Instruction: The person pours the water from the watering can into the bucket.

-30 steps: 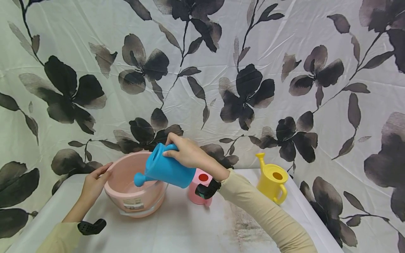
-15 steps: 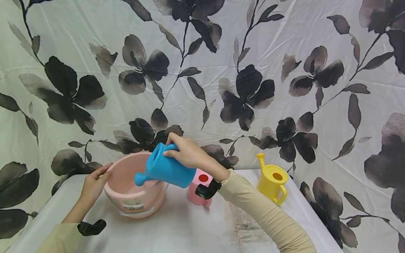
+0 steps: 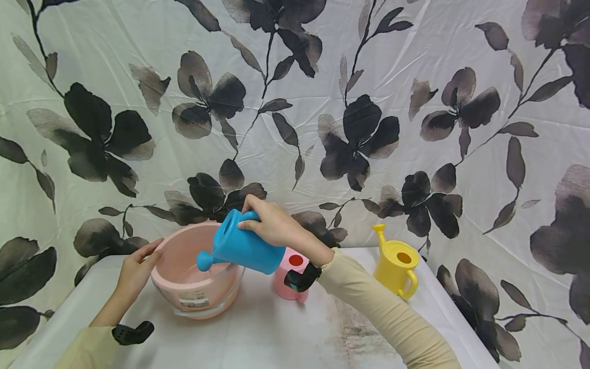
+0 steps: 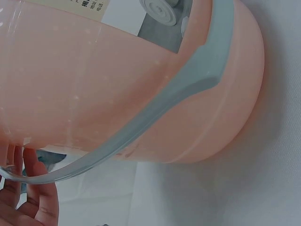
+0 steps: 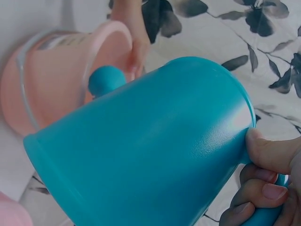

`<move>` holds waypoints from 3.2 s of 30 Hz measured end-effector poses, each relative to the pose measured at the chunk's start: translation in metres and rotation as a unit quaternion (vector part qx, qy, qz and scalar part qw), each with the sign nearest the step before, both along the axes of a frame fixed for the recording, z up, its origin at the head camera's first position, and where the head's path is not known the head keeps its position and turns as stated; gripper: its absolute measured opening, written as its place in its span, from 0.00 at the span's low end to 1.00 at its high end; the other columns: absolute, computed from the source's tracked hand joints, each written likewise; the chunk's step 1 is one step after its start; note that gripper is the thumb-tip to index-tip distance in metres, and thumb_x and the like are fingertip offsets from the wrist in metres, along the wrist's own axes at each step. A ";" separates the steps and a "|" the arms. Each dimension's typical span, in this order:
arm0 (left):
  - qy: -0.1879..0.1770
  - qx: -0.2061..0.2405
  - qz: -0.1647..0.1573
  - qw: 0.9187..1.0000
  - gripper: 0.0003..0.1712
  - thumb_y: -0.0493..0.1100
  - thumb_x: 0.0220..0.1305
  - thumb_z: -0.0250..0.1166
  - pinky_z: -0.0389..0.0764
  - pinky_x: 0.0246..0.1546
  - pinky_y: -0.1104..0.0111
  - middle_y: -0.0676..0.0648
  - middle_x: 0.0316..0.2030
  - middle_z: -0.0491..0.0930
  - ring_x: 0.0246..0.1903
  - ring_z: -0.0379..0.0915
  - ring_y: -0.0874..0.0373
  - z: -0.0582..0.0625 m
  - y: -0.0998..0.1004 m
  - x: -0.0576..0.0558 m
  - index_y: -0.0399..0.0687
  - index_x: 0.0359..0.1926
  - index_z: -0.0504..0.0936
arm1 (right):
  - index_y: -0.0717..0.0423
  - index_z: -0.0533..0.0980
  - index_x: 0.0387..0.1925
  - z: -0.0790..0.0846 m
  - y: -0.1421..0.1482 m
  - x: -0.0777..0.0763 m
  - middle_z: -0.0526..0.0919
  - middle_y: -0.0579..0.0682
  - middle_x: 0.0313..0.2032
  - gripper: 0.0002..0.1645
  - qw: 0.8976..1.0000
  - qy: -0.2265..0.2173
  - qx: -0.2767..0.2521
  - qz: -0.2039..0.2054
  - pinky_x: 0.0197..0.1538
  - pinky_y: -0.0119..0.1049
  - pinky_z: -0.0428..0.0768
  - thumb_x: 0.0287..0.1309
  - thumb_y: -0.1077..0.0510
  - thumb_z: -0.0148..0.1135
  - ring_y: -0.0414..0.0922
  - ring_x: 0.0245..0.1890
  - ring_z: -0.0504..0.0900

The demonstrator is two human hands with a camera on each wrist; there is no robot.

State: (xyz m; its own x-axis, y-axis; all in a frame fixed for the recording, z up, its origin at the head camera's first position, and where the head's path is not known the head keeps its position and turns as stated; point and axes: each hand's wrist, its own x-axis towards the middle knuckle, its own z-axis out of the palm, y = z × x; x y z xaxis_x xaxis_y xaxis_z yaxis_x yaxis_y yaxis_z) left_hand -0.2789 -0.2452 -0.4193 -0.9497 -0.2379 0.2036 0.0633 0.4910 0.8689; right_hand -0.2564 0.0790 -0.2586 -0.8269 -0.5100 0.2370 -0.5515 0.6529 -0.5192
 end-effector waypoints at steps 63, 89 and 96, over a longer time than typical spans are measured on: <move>-0.005 0.003 -0.003 1.000 0.27 0.49 0.72 0.49 0.71 0.32 0.86 0.34 0.59 0.72 0.33 0.63 0.81 0.002 0.000 0.001 0.42 0.67 0.69 | 0.52 0.70 0.43 0.002 -0.003 -0.001 0.81 0.53 0.44 0.13 1.000 0.010 0.006 0.006 0.48 0.44 0.79 0.61 0.53 0.62 0.48 0.44 0.80; -0.014 -0.006 -0.001 1.000 0.28 0.50 0.73 0.48 0.70 0.32 0.85 0.34 0.59 0.72 0.49 0.71 0.51 0.003 0.001 0.002 0.42 0.67 0.68 | 0.52 0.71 0.42 0.004 -0.004 0.003 0.83 0.52 0.43 0.12 0.999 0.028 0.020 0.003 0.46 0.42 0.79 0.60 0.53 0.63 0.47 0.42 0.80; -0.013 -0.010 -0.002 1.000 0.28 0.50 0.73 0.48 0.70 0.32 0.86 0.34 0.59 0.72 0.45 0.71 0.58 0.003 0.001 0.002 0.42 0.67 0.68 | 0.52 0.71 0.42 0.003 -0.004 0.002 0.83 0.52 0.43 0.13 0.999 0.028 0.020 0.001 0.47 0.43 0.79 0.60 0.53 0.63 0.47 0.43 0.80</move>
